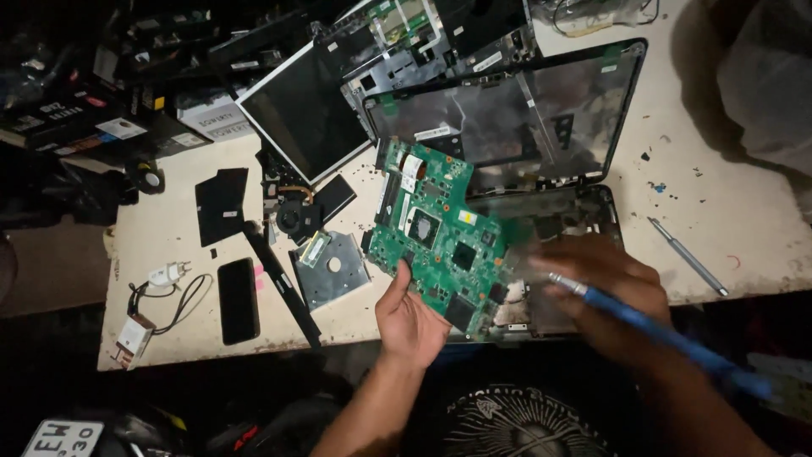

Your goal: The person holds a green circuit board and uses a blue brush to clean its surface. They repeatedly brush both sides of the board, flipping it over to reach different areas, while working at a cluttered table with other electronic parts.

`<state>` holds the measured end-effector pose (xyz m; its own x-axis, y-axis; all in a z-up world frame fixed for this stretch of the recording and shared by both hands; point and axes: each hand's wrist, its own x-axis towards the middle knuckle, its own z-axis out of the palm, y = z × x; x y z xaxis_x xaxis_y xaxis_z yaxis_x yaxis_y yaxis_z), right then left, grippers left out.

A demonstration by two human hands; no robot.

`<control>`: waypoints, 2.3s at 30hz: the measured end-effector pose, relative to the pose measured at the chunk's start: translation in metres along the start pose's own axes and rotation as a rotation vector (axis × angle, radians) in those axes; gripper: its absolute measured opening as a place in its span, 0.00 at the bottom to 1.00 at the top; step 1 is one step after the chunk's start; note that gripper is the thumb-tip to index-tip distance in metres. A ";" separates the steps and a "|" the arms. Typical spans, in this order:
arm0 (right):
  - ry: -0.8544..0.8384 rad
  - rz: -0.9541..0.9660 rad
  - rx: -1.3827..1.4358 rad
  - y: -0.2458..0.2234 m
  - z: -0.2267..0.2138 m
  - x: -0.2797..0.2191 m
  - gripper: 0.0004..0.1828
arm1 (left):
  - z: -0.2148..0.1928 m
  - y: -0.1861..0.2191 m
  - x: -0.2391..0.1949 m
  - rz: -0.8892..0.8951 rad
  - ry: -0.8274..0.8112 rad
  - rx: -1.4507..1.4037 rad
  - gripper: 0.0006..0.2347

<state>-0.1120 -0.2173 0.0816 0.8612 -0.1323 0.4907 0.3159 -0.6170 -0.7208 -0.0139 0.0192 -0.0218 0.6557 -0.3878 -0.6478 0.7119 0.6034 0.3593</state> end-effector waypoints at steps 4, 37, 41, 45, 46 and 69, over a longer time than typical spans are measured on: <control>0.018 -0.048 -0.303 0.011 -0.001 0.011 0.12 | 0.007 0.004 -0.012 0.070 -0.455 -0.219 0.16; -0.171 0.549 -0.204 0.091 0.020 -0.070 0.18 | 0.020 0.018 0.000 0.059 -0.528 -0.476 0.23; -0.192 0.525 -0.257 0.089 0.020 -0.068 0.18 | 0.020 0.017 0.002 0.086 -0.481 -0.431 0.22; -0.198 0.520 -0.249 0.085 0.020 -0.065 0.19 | 0.018 0.018 0.005 0.134 -0.346 -0.306 0.20; -0.197 0.520 -0.252 0.085 0.021 -0.066 0.19 | 0.015 0.017 0.006 0.133 -0.348 -0.308 0.20; 0.393 0.237 0.125 0.012 -0.018 -0.005 0.16 | -0.014 0.020 0.015 0.694 -0.341 0.609 0.17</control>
<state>-0.1196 -0.2377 0.0796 0.7068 -0.5567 0.4365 0.1951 -0.4397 -0.8767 0.0063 0.0354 -0.0340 0.9465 -0.3211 0.0318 0.0866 0.3480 0.9335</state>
